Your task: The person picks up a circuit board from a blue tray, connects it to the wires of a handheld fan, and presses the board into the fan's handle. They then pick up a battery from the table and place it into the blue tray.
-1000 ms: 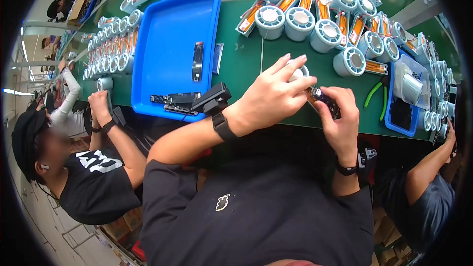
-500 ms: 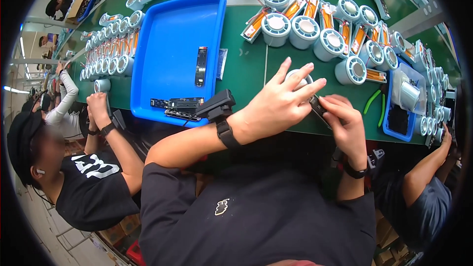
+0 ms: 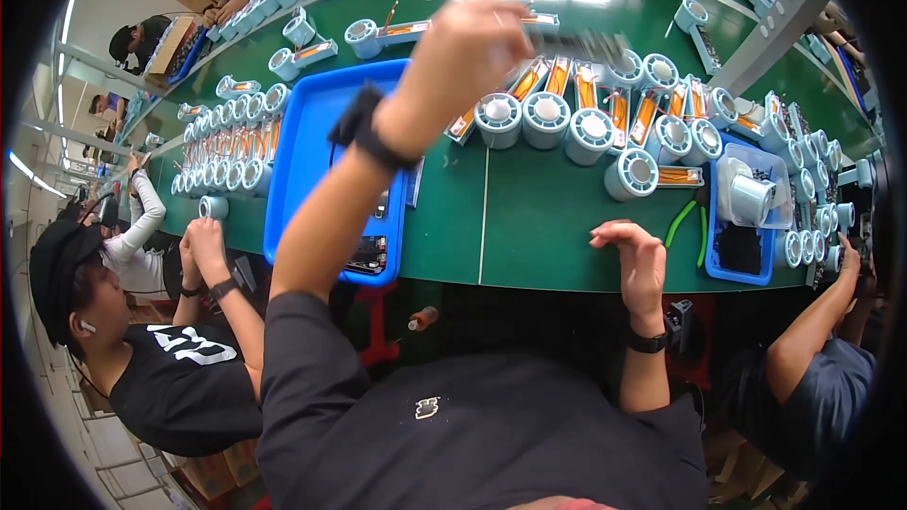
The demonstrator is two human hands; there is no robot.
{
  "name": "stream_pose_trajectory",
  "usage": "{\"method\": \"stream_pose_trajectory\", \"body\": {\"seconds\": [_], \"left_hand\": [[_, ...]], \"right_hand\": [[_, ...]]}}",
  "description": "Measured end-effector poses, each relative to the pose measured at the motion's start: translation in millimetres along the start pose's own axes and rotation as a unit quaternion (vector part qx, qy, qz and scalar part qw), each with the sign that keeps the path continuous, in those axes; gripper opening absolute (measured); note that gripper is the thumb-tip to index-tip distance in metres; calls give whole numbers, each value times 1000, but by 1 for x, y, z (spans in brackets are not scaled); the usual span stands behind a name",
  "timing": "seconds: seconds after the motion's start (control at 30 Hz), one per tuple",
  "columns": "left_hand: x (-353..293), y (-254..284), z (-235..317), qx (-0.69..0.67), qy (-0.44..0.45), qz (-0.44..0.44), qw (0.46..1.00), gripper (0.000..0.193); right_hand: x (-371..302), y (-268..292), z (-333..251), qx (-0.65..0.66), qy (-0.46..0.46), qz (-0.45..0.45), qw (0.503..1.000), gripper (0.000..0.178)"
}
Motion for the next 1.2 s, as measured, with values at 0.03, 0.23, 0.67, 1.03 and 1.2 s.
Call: {"method": "stream_pose_trajectory", "body": {"seconds": [0.03, 0.23, 0.67, 1.03, 1.2], "left_hand": [[11, -1, -42, 42, 43, -14, 998, 11], [0, -74, -210, 156, 285, -95, 941, 12], [-12, -116, -147, 176, 78, -301, 934, 43], [-45, -6, -99, 186, 184, -352, 899, 57], [-84, 4, -60, 17, 231, -408, 883, 61]], "right_hand": [[2, -4, -1, 0, 7, -7, 1000, 59], [-1, 2, -6, -122, -23, 31, 992, 47], [8, 1, -13, -132, -22, 46, 990, 35], [6, 4, -10, -126, -51, 58, 989, 31], [9, -1, -13, -135, -42, 44, 989, 30]]}}
Point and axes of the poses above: each hand's wrist, its own x-axis towards the middle knuckle, its own y-axis out of the back of the hand, z = x × y, the point moved 6 cm from there along x, towards the middle knuckle, and after that the axes turned 5 degrees about -y, right-handed, at the moved point
